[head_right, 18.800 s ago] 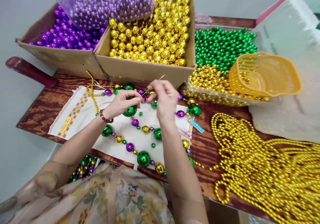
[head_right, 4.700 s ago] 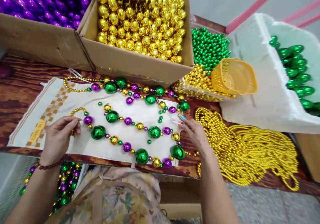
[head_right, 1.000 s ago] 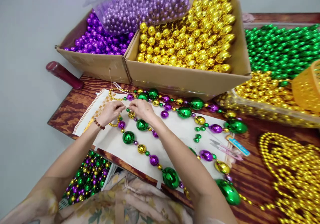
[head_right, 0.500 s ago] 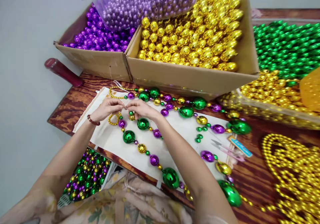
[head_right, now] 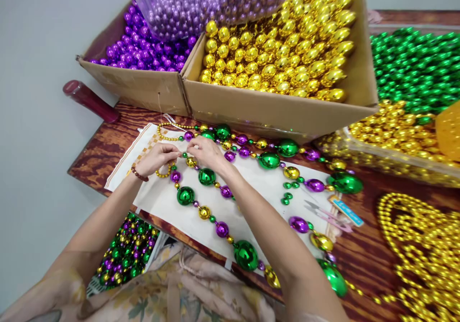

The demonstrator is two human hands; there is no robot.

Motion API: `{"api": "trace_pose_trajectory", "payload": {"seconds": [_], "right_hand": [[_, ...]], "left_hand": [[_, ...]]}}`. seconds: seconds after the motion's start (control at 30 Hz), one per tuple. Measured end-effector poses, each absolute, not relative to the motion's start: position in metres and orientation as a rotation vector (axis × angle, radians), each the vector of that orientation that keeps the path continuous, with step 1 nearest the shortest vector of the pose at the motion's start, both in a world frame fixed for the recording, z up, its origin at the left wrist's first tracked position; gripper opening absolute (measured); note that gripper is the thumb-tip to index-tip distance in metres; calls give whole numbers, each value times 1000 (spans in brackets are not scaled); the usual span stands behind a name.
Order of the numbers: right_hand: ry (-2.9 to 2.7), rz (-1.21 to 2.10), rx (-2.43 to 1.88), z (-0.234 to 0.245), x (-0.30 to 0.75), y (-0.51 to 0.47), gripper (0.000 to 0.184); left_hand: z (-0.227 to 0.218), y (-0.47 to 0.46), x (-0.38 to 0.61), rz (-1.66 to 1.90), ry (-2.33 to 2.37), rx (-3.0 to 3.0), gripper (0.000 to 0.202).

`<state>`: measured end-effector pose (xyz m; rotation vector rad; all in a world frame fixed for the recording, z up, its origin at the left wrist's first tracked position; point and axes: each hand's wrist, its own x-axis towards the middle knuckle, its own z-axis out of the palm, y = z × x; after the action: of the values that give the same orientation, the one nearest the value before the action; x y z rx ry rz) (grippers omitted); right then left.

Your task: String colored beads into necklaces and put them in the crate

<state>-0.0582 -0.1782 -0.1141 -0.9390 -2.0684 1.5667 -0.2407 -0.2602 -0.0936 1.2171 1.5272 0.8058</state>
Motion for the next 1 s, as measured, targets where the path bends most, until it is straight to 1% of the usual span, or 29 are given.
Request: {"api": "trace_pose_trajectory", "payload": {"seconds": [0.13, 0.17, 0.2, 0.27, 0.37, 0.43, 0.5, 0.6, 0.7, 0.8, 1.0], "right_hand": [[-2471, 1055, -860, -104, -51, -197, 17], [-2551, 991, -818, -102, -50, -201, 19], [-2593, 998, -775, -102, -48, -203, 19], [-2563, 1151, -717, -105, -45, -203, 18], [-2217, 1548, -803, -112, -44, -193, 24], [-1959, 1804, -840, -115, -45, -185, 23], [-1852, 2028, -776, -116, -47, -180, 21], [-1789, 2223, -723, -113, -49, -176, 21], [-1704, 2325, -748, -111, -51, -177, 23], [-1655, 2371, -782, -113, -53, -181, 19], [-1477, 2076, -896, -118, -56, -188, 21]], "left_hand": [[-100, -258, -241, 840, 1422, 910, 32], [-101, -258, -240, 842, 1405, 873, 32], [-101, -258, -240, 839, 1393, 852, 31], [-98, -259, -238, 830, 1384, 846, 30], [-88, -261, -236, 841, 1383, 887, 28], [-81, -262, -235, 838, 1363, 963, 25], [-76, -261, -234, 841, 1366, 1093, 22], [-76, -260, -233, 885, 1441, 1349, 22], [-83, -260, -231, 959, 1494, 1515, 22], [-91, -262, -228, 1063, 1485, 1527, 22], [-102, -263, -224, 1189, 1484, 1228, 27]]}}
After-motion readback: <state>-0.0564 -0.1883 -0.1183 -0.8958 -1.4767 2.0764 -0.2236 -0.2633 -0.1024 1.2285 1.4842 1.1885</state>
